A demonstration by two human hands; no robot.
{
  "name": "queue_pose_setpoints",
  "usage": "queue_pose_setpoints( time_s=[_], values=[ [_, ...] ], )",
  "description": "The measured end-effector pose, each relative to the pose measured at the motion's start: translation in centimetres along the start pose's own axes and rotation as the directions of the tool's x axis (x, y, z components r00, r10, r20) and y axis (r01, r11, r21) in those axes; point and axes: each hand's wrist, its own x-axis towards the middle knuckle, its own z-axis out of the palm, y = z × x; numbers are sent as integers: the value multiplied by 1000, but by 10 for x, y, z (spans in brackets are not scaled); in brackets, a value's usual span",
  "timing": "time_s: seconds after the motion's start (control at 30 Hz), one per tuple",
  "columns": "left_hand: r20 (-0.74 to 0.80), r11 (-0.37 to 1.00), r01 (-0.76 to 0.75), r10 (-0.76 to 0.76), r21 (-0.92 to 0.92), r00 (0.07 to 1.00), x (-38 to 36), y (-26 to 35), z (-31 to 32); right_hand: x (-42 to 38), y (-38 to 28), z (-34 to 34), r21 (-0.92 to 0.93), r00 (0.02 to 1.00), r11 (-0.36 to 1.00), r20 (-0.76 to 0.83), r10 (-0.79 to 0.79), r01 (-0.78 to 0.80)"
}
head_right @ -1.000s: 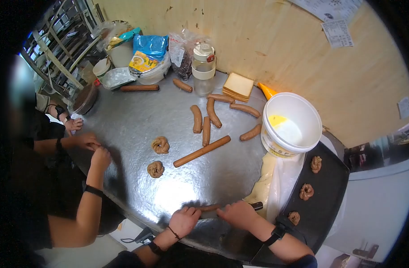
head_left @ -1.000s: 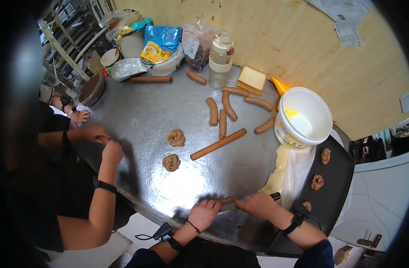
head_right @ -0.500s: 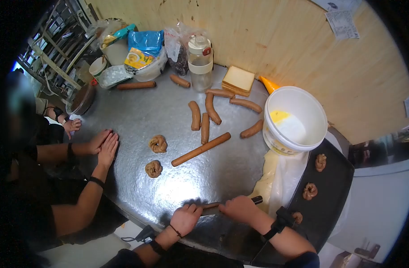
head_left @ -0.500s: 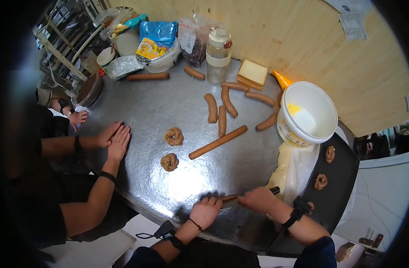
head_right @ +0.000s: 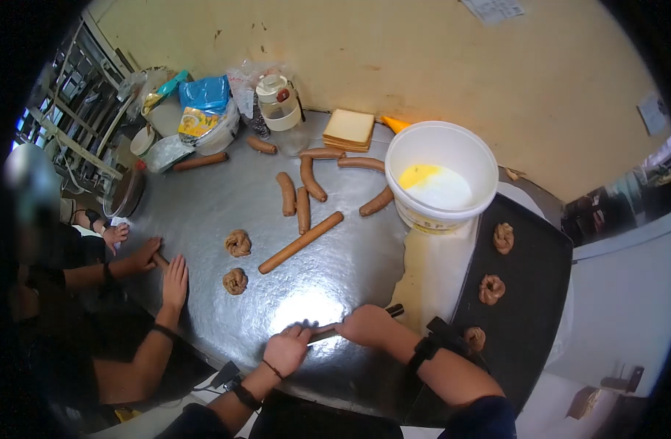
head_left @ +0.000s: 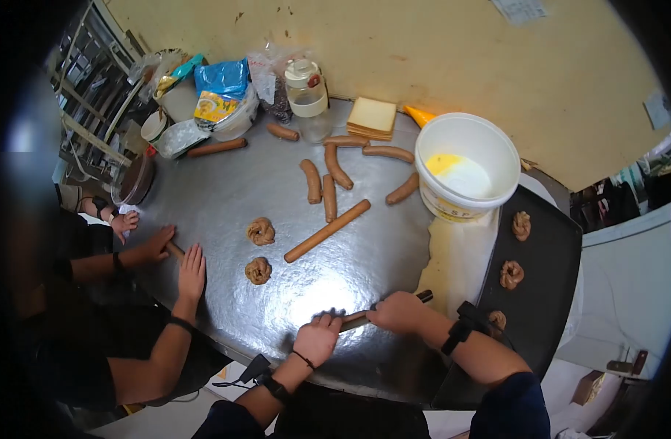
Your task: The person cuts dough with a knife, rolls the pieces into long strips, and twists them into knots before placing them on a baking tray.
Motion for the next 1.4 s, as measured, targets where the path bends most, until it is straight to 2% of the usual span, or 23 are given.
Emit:
queue_pose_setpoints(
  time_s=[0.07, 0.27, 0.33, 0.4, 0.43, 0.5, 0.53, 0.57, 0.6, 0.63, 0.7, 0.73, 0.8, 0.83, 0.97, 1.03, 1.17, 1.23, 1.27, 1.33, 1.37, 1.4],
  values=[
    [-20, 999, -12, 11, -49, 1000, 0, -4, 1, 5, -3, 0, -54, 999, 998, 26, 25, -23],
    [-34, 996, -46, 44, -79, 998, 11, 7, 5, -8, 4, 11, -2, 973, 975, 66, 222, -222],
    [-120, 970, -144, 122, -196, 985, 29, 17, 19, -28, 6, -8, -15, 963, 965, 59, 262, -262],
    [-140, 946, -198, 166, -257, 976, 52, 31, 30, -55, 1, -49, -83, 959, 963, 102, 263, -255],
    [-61, 948, -186, 176, -259, 983, 65, 40, 31, -67, 4, -54, -102, 959, 961, 97, 267, -257],
    [-60, 930, -220, 212, -294, 975, 91, 59, 32, -89, 7, -62, -253, 927, 910, 103, 362, -327],
    [-42, 911, -246, 247, -330, 968, 99, 67, 29, -98, 1, -67, -268, 926, 906, 96, 364, -329],
    [-60, 911, -256, 250, -325, 966, 102, 75, 26, -108, -7, -74, -313, 894, 863, 80, 441, -398],
    [-254, 887, -284, 199, -363, 947, 99, 86, 19, -117, -15, -81, -355, 855, 812, 62, 515, -463],
    [-431, 861, -317, 130, -397, 893, 91, 95, 10, -126, -23, -84, -366, 855, 807, 57, 516, -463],
    [-432, 853, -286, 80, -436, 898, 62, 100, -10, -140, -40, -81, -242, 768, 738, -53, 638, -630],
    [-420, 843, -250, 31, -476, 907, 47, 96, -14, -142, -48, -75, -242, 768, 738, -55, 638, -630],
    [-486, 840, -330, 92, -430, 869, 12, 73, 3, -143, -66, -56, -41, 654, 661, -201, 729, -749],
    [-436, 847, -314, 111, -429, 893, -6, 60, 9, -142, -56, -23, 66, 649, 675, -221, 728, -735],
    [-313, 879, -253, 127, -405, 941, -63, 16, 21, -102, -86, 3, 232, 554, 579, -166, 815, -782],
    [-241, 909, -146, 52, -391, 969, -80, 3, 25, -81, -91, 25, 324, 494, 518, -160, 855, -792],
    [-215, 942, -111, 42, -318, 976, -85, -3, 12, -41, -85, 81, 313, 471, 528, -242, 848, -790],
    [-252, 950, -151, 80, -274, 964, -79, -9, 16, -28, -84, 91, 242, 443, 571, -426, 789, -785],
    [-289, 956, -185, 116, -227, 950, -75, -12, 19, -25, -80, 94, 242, 442, 571, -427, 789, -785],
    [-276, 955, -178, 109, -238, 955, -70, -16, 19, -18, -78, 88, 120, 534, 701, -562, 632, -703],
    [-260, 953, -170, 104, -249, 960, -68, -18, 19, -12, -79, 88, 118, 534, 702, -564, 630, -702],
    [-263, 953, -171, 103, -250, 959, -66, -20, 20, -4, -80, 88, 120, 590, 778, -583, 558, -617]
  ],
)
